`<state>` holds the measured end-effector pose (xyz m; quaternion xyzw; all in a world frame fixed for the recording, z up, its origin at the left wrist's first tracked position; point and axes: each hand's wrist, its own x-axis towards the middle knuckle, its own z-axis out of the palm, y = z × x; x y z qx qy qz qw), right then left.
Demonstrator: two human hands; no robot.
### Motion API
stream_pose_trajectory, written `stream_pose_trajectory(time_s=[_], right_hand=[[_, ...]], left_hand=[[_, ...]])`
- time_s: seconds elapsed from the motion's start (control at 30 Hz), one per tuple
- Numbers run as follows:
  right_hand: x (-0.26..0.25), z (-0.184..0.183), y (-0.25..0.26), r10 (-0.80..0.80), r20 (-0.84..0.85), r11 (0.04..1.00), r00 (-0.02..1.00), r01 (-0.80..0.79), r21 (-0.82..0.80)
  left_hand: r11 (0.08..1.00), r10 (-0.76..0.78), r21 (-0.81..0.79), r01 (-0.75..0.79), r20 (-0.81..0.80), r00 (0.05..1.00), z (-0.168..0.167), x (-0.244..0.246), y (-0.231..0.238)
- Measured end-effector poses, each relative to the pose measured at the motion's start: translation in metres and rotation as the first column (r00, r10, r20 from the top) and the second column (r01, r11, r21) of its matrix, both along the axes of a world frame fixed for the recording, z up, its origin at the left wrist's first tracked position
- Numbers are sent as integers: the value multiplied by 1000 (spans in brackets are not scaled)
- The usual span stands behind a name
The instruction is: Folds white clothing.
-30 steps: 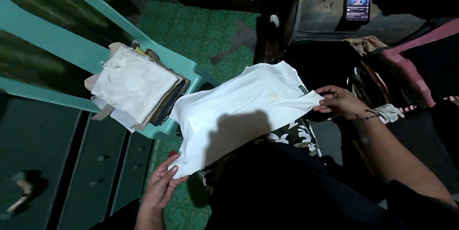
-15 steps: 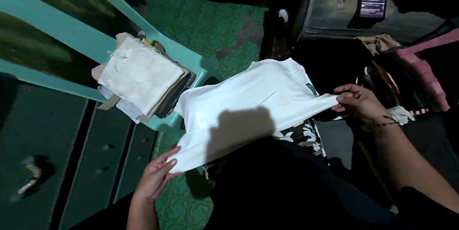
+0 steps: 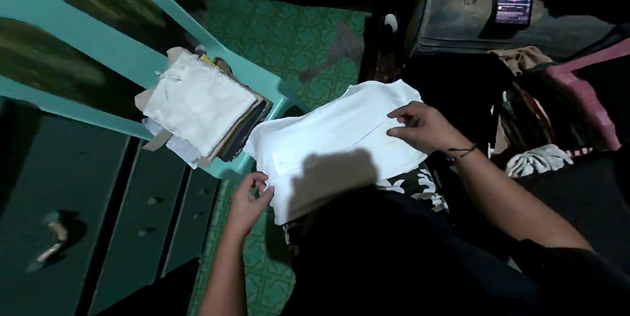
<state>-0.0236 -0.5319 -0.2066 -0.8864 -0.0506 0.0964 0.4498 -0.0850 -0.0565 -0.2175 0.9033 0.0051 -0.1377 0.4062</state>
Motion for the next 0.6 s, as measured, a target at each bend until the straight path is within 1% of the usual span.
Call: stream_pose_trajectory(time_s=[0.1, 0.2, 0.27, 0.37, 0.43, 0.6], right_hand=[[5, -11, 13, -16, 47, 1000, 999, 16, -12], [3, -14, 12, -40, 37, 998, 999, 38, 46], [1, -13, 11, -39, 21, 999, 999, 39, 30], [0, -17, 16, -34, 83, 999, 996, 35, -16], [1, -18, 19, -30, 93, 999, 995, 33, -28], [-3, -17, 20, -88, 60, 993, 994, 83, 81]], left_hand=[[999, -30, -23, 28, -94, 995, 9, 6, 10], [991, -47, -127, 37, -80, 996, 16, 6, 24], [984, -32, -179, 14, -100, 995, 20, 6, 27], [988, -23, -158, 0, -140, 990, 23, 7, 27], [986, -26, -167, 4, -126, 992, 25, 9, 28], [990, 6, -137, -17, -80, 997, 35, 12, 35]])
